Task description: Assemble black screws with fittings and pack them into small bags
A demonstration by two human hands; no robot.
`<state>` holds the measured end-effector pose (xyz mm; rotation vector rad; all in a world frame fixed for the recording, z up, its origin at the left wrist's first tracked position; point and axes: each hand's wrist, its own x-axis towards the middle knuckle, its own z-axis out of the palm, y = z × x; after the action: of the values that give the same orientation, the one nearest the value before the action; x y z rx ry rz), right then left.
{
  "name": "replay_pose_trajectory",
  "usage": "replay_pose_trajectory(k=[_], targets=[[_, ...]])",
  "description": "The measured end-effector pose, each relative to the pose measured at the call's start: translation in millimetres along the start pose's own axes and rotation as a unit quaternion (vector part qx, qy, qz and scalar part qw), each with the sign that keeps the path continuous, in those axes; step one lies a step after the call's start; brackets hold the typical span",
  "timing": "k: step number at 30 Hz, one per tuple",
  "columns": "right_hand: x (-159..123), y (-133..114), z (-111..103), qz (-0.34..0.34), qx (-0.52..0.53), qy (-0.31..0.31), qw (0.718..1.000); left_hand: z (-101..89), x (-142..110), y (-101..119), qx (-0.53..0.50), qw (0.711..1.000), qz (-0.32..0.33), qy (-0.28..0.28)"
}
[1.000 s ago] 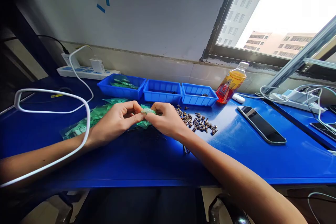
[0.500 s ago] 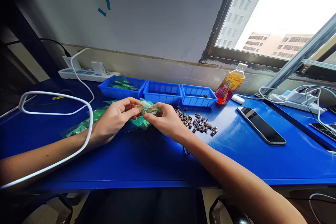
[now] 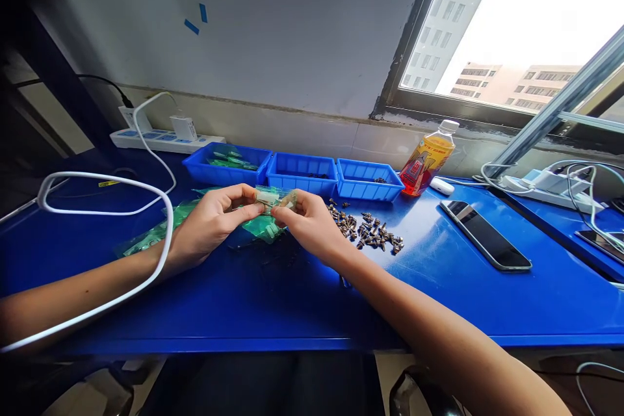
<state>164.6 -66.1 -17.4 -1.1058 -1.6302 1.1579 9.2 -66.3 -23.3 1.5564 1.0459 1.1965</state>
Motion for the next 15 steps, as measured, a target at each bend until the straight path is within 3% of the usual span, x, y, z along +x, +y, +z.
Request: replay_pose_trajectory(k=[4,15], targets=[[0.8,0.8,0.0,-0.016,0.019,-0.005,1.000,0.6,-1.8,2.9,0.011,1.000,0.011,0.017],[-3.2,-2.9,-3.7,-0.032,0.045,-0.027,0.998,-4.1,-2.9,7.0,-0.044,0.999,0.008,-0.010]])
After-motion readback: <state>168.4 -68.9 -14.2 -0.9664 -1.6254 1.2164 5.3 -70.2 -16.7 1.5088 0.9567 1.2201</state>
